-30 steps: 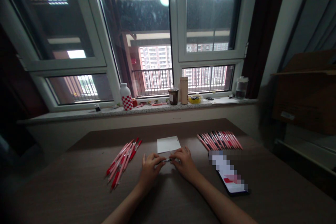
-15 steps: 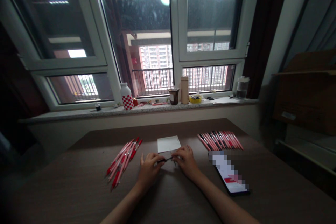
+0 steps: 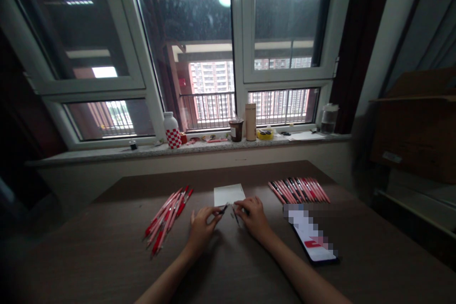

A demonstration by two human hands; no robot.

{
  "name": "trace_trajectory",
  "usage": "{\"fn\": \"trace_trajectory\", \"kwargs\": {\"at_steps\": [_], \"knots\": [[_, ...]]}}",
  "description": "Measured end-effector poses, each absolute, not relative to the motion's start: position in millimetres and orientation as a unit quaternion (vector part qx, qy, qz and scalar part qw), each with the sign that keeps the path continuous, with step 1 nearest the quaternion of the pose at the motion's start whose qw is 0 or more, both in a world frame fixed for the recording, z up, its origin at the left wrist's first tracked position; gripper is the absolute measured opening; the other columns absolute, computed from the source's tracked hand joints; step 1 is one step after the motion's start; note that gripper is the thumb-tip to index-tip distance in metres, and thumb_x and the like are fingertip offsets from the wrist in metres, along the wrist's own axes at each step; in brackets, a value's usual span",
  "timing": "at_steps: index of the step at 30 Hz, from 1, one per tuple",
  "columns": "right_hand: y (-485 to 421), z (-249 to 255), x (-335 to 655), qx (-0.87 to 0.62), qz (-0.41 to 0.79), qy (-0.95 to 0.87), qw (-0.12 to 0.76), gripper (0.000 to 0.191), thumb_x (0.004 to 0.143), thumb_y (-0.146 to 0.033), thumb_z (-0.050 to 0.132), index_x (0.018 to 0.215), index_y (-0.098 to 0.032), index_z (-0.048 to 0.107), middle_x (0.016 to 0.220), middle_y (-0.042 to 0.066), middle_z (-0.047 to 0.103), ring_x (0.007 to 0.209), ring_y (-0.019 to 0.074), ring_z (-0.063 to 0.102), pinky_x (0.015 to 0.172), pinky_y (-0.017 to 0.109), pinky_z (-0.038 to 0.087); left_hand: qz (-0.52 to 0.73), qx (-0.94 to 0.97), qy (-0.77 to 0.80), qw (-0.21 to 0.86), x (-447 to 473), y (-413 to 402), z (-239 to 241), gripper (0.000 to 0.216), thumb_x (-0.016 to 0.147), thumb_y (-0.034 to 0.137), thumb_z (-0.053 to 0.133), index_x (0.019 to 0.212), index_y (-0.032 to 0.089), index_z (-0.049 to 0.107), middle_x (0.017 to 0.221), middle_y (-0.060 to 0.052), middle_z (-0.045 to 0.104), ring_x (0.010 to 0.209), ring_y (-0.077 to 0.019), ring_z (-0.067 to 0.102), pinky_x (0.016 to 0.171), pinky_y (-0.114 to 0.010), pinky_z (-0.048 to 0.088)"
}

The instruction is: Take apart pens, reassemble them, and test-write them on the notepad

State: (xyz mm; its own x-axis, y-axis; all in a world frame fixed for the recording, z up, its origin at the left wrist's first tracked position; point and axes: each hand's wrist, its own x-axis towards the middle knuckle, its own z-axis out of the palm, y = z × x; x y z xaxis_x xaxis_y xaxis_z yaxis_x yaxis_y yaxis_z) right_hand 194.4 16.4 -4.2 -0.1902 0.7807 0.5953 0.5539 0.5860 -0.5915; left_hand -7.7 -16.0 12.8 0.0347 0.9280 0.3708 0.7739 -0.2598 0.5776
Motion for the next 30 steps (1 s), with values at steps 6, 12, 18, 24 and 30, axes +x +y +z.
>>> {"fn": "trace_trajectory", "kwargs": {"at_steps": [6,12,18,24,30], "knots": [[15.3,-3.2,193.6,-0.450,0.128,-0.759,0.453,0.023,0.088,-0.038,0.053,0.099,-0.026,0.069,0.088,0.004,0.069,0.092,0.0221,0.059,0.102,0.047,0.027,0.380,0.689,0.598,0.157,-8.7,-15.2,15.3,0.021,0.082,0.035,0.052,0.098,0.028,0.064,0.096,-0.001,0.072,0.103,-0.0224,0.060,0.108,-0.062,0.012],[15.6,-4.2,193.9,-0.453,0.132,-0.765,0.439,0.022,0.088,-0.037,0.053,0.099,-0.028,0.069,0.092,0.004,0.070,0.094,0.0220,0.059,0.103,0.048,0.026,0.388,0.686,0.594,0.163,-8.1,-15.3,16.2,0.021,0.082,0.036,0.051,0.096,0.029,0.064,0.093,0.001,0.072,0.100,-0.0216,0.061,0.108,-0.061,0.010],[20.4,-10.5,195.7,-0.449,0.120,-0.772,0.432,0.021,0.088,-0.037,0.053,0.099,-0.029,0.069,0.094,0.003,0.070,0.094,0.0218,0.059,0.102,0.048,0.025,0.389,0.682,0.596,0.167,-9.1,-14.3,14.9,0.022,0.082,0.037,0.051,0.096,0.028,0.064,0.094,-0.001,0.072,0.102,-0.0231,0.060,0.108,-0.062,0.010],[20.7,-10.6,196.8,-0.443,0.109,-0.778,0.432,0.020,0.087,-0.037,0.054,0.097,-0.028,0.070,0.093,0.003,0.070,0.094,0.0216,0.058,0.097,0.043,0.030,0.379,0.689,0.605,0.123,-8.6,-16.5,15.4,0.021,0.083,0.036,0.051,0.098,0.030,0.065,0.093,0.001,0.070,0.101,-0.0220,0.059,0.108,-0.062,0.011],[15.3,-4.9,196.5,-0.453,0.097,-0.780,0.421,0.018,0.086,-0.031,0.055,0.096,-0.030,0.070,0.095,0.002,0.070,0.097,0.0224,0.056,0.100,0.045,0.026,0.333,0.695,0.635,0.048,-6.9,-17.8,14.6,0.019,0.082,0.031,0.052,0.094,0.030,0.066,0.089,0.000,0.066,0.097,-0.0212,0.057,0.106,-0.065,0.009]]}}
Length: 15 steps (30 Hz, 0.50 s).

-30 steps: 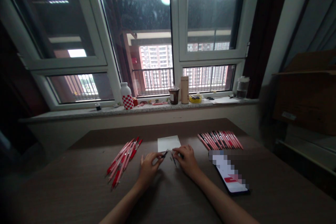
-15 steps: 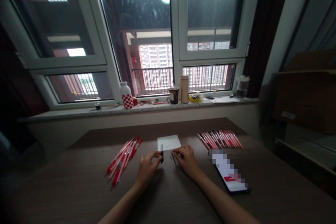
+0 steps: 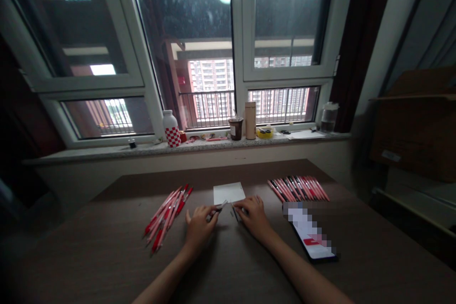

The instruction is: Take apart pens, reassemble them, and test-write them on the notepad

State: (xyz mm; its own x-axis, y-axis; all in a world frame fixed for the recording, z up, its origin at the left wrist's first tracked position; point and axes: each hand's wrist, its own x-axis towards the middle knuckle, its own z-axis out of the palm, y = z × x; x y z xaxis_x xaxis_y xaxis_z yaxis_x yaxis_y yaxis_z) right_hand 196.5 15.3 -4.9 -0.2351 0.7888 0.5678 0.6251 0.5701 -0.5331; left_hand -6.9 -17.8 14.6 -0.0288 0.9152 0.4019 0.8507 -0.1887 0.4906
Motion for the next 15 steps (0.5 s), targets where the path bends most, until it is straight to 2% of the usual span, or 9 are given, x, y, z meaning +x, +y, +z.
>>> {"fn": "trace_trajectory", "kwargs": {"at_steps": [8,15], "knots": [[14.8,-1.0,197.4,-0.477,0.083,-0.775,0.406,0.018,0.085,-0.024,0.055,0.093,-0.029,0.070,0.093,0.001,0.070,0.098,0.0224,0.055,0.100,0.045,0.025,0.267,0.708,0.654,0.017,-8.0,-20.0,14.8,0.020,0.082,0.031,0.050,0.088,0.028,0.068,0.091,-0.003,0.063,0.100,-0.0244,0.053,0.105,-0.067,0.010],[15.6,-2.0,200.8,-0.487,0.067,-0.764,0.418,0.017,0.086,-0.024,0.055,0.091,-0.026,0.070,0.092,0.003,0.069,0.098,0.0223,0.054,0.099,0.043,0.026,0.219,0.707,0.673,0.016,-7.8,-19.8,15.1,0.022,0.083,0.033,0.049,0.089,0.029,0.069,0.096,-0.003,0.062,0.103,-0.0229,0.050,0.106,-0.064,0.010]]}}
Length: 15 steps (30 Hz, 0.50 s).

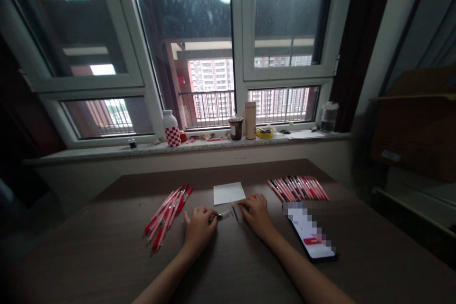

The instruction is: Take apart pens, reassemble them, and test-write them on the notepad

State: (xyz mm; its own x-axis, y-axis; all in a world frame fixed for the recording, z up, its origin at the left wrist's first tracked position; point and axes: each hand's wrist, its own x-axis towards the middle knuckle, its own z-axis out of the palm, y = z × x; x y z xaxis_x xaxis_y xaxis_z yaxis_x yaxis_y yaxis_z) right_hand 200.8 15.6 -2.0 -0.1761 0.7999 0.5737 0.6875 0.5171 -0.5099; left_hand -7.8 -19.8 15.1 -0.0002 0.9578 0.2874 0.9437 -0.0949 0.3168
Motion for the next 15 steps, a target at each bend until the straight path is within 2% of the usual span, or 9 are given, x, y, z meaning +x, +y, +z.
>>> {"fn": "trace_trajectory", "kwargs": {"at_steps": [6,15], "knots": [[18.8,-5.3,203.8,-0.486,0.057,-0.769,0.411,0.016,0.085,-0.024,0.055,0.090,-0.027,0.070,0.091,0.002,0.069,0.098,0.0224,0.054,0.097,0.042,0.028,0.229,0.705,0.671,0.011,-8.1,-18.9,12.4,0.025,0.084,0.031,0.048,0.099,0.031,0.068,0.098,-0.004,0.062,0.104,-0.0229,0.050,0.107,-0.063,0.010],[23.4,-3.5,213.9,-0.516,0.022,-0.771,0.372,0.017,0.080,-0.023,0.059,0.091,-0.029,0.071,0.094,0.003,0.067,0.100,0.0235,0.052,0.096,0.042,0.031,0.258,0.729,0.634,0.013,-10.5,-16.4,4.9,0.018,0.081,0.034,0.056,0.095,0.033,0.068,0.100,-0.001,0.062,0.106,-0.0232,0.050,0.105,-0.067,0.009]]}}
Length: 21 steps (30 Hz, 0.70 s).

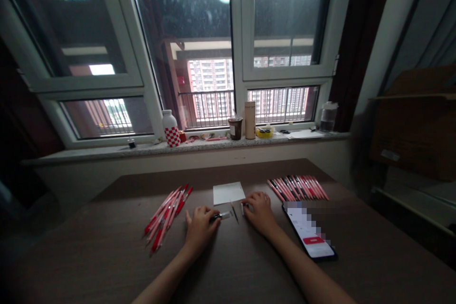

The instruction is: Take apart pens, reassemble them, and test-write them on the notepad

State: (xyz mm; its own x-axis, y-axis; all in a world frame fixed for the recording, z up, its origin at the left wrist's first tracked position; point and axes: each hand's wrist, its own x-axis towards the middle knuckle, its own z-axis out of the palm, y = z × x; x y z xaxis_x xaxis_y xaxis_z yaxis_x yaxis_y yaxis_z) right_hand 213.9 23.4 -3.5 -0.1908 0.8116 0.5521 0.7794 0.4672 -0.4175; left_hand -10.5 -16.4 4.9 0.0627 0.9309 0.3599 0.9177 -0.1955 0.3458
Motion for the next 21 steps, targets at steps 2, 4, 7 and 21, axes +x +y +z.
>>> {"fn": "trace_trajectory", "kwargs": {"at_steps": [2,4,7,21], "knots": [[23.6,-4.3,215.8,-0.519,0.029,-0.773,0.363,0.019,0.077,-0.022,0.061,0.092,-0.029,0.071,0.097,0.004,0.065,0.101,0.0238,0.050,0.094,0.040,0.032,0.258,0.730,0.632,0.015,-11.2,-15.5,2.8,0.017,0.082,0.032,0.056,0.094,0.033,0.068,0.099,-0.001,0.062,0.106,-0.0230,0.050,0.105,-0.068,0.008],[23.2,-5.2,216.5,-0.517,0.038,-0.779,0.353,0.020,0.075,-0.024,0.062,0.093,-0.028,0.071,0.100,0.004,0.064,0.102,0.0241,0.049,0.093,0.039,0.034,0.257,0.731,0.631,0.018,-11.5,-14.9,1.8,0.018,0.082,0.030,0.056,0.094,0.034,0.068,0.100,0.000,0.062,0.106,-0.0227,0.050,0.105,-0.068,0.007],[22.2,-5.4,215.4,-0.520,0.038,-0.781,0.344,0.018,0.074,-0.029,0.066,0.091,-0.028,0.071,0.102,0.005,0.062,0.104,0.0245,0.048,0.093,0.039,0.034,0.256,0.732,0.631,0.021,-11.4,-14.6,2.2,0.019,0.083,0.029,0.055,0.096,0.035,0.068,0.101,-0.001,0.062,0.107,-0.0228,0.050,0.105,-0.068,0.007],[17.2,-6.0,204.3,-0.554,-0.020,-0.759,0.340,0.012,0.070,-0.033,0.073,0.070,-0.023,0.066,0.096,0.004,0.061,0.102,0.0247,0.047,0.097,0.041,0.029,0.259,0.730,0.631,0.028,-11.5,-14.6,2.9,0.020,0.083,0.029,0.055,0.097,0.035,0.068,0.102,-0.002,0.062,0.108,-0.0222,0.050,0.107,-0.066,0.008]]}}
